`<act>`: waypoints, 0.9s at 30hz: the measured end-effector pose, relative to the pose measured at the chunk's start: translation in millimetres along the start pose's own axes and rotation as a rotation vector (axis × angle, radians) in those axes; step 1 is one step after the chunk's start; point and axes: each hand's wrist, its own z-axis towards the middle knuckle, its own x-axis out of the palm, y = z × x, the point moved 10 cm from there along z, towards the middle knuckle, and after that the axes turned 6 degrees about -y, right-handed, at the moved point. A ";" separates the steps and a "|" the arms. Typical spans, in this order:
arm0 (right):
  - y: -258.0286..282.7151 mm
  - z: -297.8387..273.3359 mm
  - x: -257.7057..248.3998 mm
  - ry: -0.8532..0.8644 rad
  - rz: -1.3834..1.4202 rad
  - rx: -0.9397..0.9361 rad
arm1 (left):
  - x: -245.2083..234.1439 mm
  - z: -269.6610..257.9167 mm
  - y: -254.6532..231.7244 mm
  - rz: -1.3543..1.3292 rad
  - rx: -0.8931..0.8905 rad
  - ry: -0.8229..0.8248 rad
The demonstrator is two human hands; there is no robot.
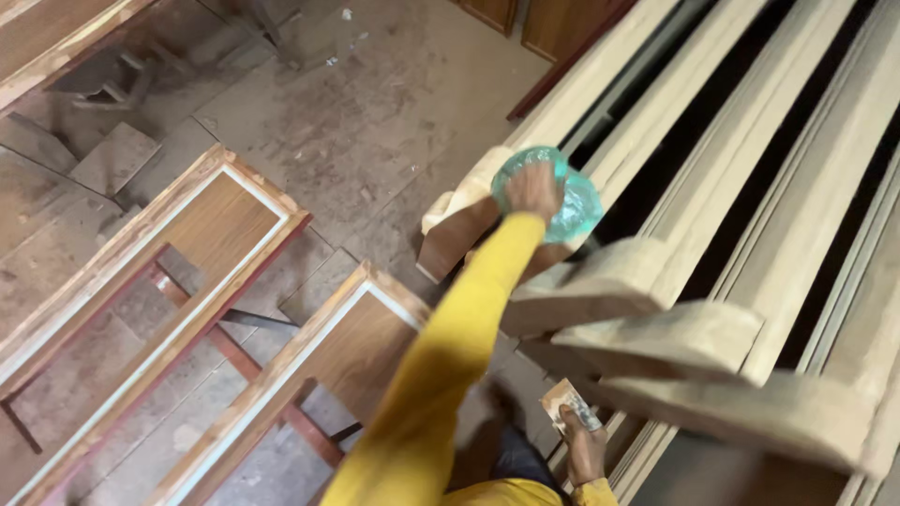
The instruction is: The person lifts a wooden frame and places it on a workbench. They then use a sanding block to sand the edges and surfaces of the frame repeatedly.
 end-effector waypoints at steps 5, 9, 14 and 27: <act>47.3 49.6 -0.9 0.042 -0.053 -0.006 | 1.3 -31.4 15.9 -0.086 -0.161 0.002; 60.3 66.6 39.8 0.239 -0.087 0.022 | -61.8 -112.2 18.8 0.052 0.038 -0.368; 38.4 72.3 105.9 0.460 -0.304 0.065 | -88.1 -340.1 142.8 0.079 -0.136 -0.477; -90.8 -50.6 249.4 0.951 -0.478 0.400 | -166.9 -907.3 293.9 -0.675 -1.865 -1.043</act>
